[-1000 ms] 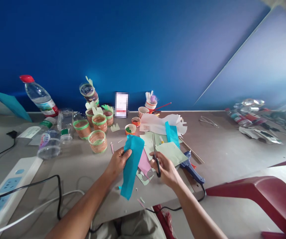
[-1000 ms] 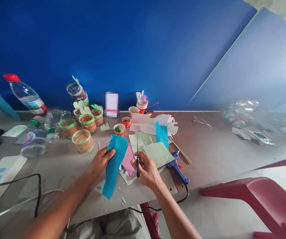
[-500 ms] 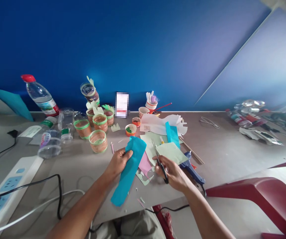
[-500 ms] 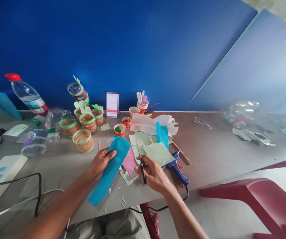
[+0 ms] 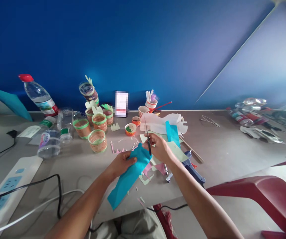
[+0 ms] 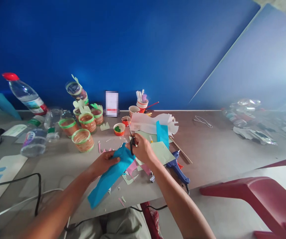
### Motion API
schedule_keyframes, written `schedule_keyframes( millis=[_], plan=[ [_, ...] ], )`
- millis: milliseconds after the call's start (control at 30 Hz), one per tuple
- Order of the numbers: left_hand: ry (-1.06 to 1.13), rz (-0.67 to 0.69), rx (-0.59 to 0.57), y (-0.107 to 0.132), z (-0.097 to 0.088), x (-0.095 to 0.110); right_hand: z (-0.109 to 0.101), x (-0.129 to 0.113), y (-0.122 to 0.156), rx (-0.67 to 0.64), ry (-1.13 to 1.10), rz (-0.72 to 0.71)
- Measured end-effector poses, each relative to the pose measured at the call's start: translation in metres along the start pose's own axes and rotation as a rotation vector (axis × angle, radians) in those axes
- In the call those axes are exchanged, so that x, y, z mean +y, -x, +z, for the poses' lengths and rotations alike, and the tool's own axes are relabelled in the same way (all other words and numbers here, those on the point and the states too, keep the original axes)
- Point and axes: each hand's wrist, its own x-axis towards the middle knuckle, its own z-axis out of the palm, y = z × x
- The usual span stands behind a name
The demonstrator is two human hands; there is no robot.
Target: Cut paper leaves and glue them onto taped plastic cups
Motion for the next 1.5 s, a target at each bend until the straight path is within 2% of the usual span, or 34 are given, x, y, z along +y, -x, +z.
schedule_keyframes(
  millis=[100, 267, 500, 600, 767, 867, 1000, 1067, 1133, 1200, 1367, 1433, 1500],
  plan=[
    [-0.011, -0.009, 0.010, 0.001, 0.000, 0.001, -0.004, 0.004, -0.001, 0.029, 0.080, -0.036],
    [-0.078, -0.009, -0.042, 0.003, -0.001, 0.002, -0.012, -0.001, 0.005, -0.211, 0.012, -0.040],
    [-0.056, -0.012, -0.071, 0.007, -0.003, 0.008, -0.011, -0.004, 0.010, -0.216, 0.076, -0.030],
    [0.137, 0.045, -0.057, 0.008, -0.009, 0.015, -0.013, -0.004, 0.007, -0.104, -0.137, 0.029],
    [0.548, 0.189, -0.002, 0.007, -0.020, 0.026, -0.015, -0.009, -0.002, 0.248, -0.512, 0.103],
    [0.599, 0.209, 0.010, 0.004, -0.021, 0.025, -0.009, -0.012, -0.008, 0.377, -0.639, 0.065],
    [0.616, 0.195, -0.140, 0.000, -0.020, 0.016, 0.007, -0.011, -0.018, 0.510, -0.748, -0.004],
    [0.605, 0.203, -0.164, -0.002, -0.020, 0.013, 0.015, -0.007, -0.023, 0.551, -0.774, -0.028],
    [0.586, 0.233, -0.107, -0.004, -0.020, 0.012, 0.023, -0.002, -0.027, 0.581, -0.770, -0.042],
    [0.570, 0.295, 0.012, -0.006, -0.020, 0.013, 0.029, 0.004, -0.029, 0.600, -0.701, -0.055],
    [0.362, 0.432, 0.284, -0.001, -0.016, 0.023, 0.032, 0.014, -0.026, 0.690, -0.290, -0.137],
    [0.245, 0.465, 0.308, 0.006, -0.010, 0.033, 0.032, 0.017, -0.025, 0.688, -0.206, -0.162],
    [0.145, 0.495, 0.248, 0.015, 0.000, 0.050, 0.032, 0.020, -0.023, 0.665, -0.159, -0.189]
  ],
)
